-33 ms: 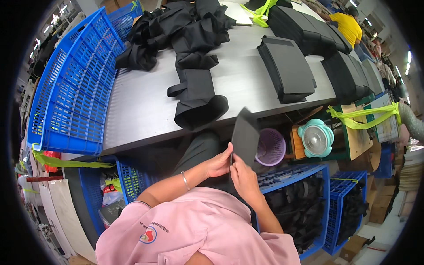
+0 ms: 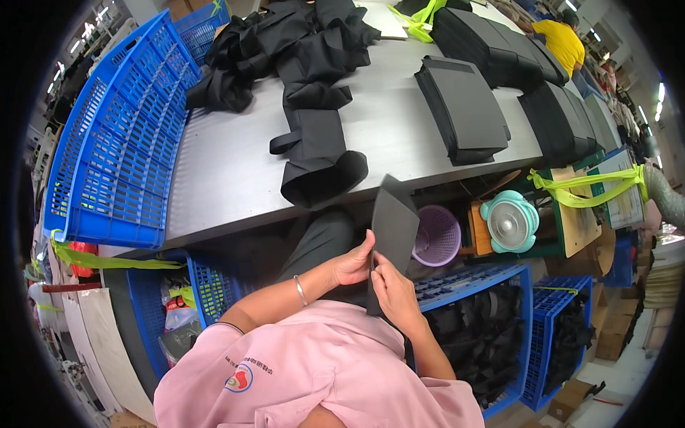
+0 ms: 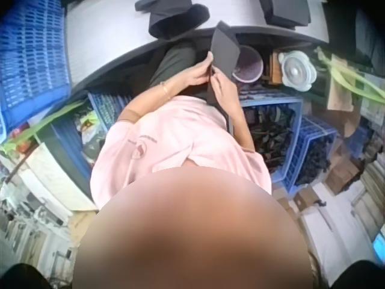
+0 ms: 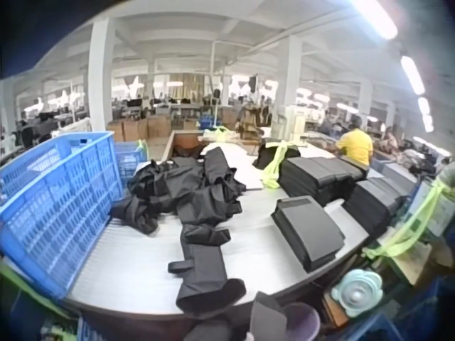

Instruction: The recorder is sorting and inspecting black fabric components, likely for garment or bag manufacturing.

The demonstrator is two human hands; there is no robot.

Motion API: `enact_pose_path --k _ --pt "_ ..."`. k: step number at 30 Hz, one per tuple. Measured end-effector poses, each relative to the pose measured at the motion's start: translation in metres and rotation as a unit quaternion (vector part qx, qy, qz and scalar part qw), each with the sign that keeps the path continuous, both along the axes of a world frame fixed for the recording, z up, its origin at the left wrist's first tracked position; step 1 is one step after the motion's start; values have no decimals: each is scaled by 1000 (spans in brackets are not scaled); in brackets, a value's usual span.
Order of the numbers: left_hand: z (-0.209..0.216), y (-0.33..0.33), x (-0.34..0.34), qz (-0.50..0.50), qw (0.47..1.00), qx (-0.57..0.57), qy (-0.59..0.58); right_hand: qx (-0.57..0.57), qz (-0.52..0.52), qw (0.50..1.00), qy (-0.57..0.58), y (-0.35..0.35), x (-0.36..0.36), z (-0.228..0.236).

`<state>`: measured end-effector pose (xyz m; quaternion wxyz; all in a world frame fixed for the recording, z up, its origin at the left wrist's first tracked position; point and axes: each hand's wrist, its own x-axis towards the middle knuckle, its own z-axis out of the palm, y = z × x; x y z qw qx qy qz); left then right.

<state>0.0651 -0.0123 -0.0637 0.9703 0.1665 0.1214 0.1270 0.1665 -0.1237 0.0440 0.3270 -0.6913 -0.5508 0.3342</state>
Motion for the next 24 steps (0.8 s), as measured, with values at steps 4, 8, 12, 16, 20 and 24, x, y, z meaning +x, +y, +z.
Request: enact_pose_path --k 4,8,12,16,20,24 --pt "-8 -12 2 -44 994 -72 -72 -53 -19 983 176 -33 6 -2" --pt "14 -17 0 -36 984 -84 -151 -34 -21 967 252 -53 14 -8" --pt "39 1 -8 25 991 -75 -107 -23 -71 967 243 -61 11 0" --pt "70 9 -23 72 997 26 2 65 -99 990 76 -50 3 6" --pt "79 7 -33 93 994 48 28 34 -104 993 48 -46 1 -2" --pt "75 10 -40 130 985 99 52 101 -131 985 45 -34 -9 -10"
